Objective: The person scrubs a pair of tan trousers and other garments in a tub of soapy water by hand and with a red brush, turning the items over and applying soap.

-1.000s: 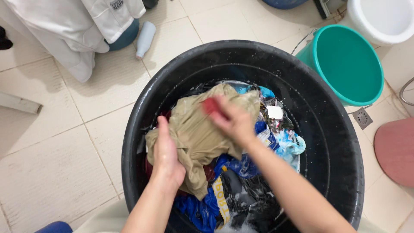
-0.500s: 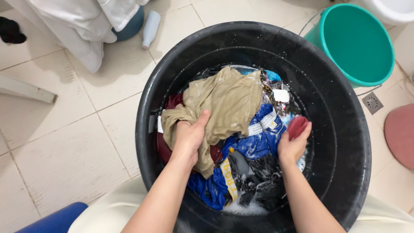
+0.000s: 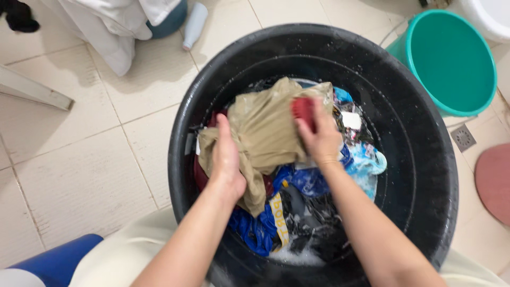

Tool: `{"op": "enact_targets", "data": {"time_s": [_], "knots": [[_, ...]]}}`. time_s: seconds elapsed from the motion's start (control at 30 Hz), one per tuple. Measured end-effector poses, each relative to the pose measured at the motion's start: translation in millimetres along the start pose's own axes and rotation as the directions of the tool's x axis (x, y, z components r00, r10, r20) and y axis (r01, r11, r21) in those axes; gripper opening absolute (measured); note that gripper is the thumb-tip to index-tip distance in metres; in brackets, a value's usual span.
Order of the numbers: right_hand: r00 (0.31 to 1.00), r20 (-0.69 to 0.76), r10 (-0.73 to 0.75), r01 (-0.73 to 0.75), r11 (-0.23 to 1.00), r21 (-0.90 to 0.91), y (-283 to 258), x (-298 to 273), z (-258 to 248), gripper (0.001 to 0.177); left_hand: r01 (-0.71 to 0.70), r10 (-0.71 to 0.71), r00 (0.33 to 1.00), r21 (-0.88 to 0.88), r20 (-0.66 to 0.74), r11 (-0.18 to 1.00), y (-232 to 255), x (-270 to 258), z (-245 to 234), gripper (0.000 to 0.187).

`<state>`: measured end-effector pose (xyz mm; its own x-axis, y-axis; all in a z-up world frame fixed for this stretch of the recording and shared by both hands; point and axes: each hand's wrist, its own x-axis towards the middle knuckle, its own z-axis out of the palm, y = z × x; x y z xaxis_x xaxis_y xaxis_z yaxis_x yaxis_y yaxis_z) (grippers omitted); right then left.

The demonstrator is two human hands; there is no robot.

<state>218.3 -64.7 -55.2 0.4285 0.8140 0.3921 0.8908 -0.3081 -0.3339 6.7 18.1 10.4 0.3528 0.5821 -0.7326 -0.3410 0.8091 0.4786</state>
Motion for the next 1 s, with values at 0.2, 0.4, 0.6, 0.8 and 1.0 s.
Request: {"op": "enact_targets", "data": {"time_s": [0.2, 0.4, 0.6, 0.8, 1.0], "knots": [[0.977, -0.194, 0.088, 0.025, 0.856, 0.516, -50, -9, -10, 0.065, 0.039, -0.039, 0.999, -0.025, -0.021, 0.999, 7, 8, 7, 0.09], [0.999, 0.033, -0.03, 0.024, 0.985, 0.173, -14, -11, 8, 0.073, 0.047, -0.037, 0.994, 0.099, -0.102, 0.994, 1, 6, 1, 0.091], [0.969, -0.237, 0.068, 0.047, 0.892, 0.45, -26, -9, -3, 0.063, 0.029, -0.03, 0.999, 0.023, 0.023, 0.999, 2, 4, 11, 0.092], [0.999, 0.038, -0.013, 0.005, 0.981, 0.192, -16, -29, 14, 0.075, 0.101, -0.092, 0.993, 0.132, -0.069, 0.986, 10, -10, 4, 0.084], [0.92, -0.235, 0.313, -0.334, 0.941, -0.056, 111, -86, -14, 0.075, 0.017, -0.025, 0.985, 0.046, 0.169, 0.999, 13, -6, -1, 0.082]]}}
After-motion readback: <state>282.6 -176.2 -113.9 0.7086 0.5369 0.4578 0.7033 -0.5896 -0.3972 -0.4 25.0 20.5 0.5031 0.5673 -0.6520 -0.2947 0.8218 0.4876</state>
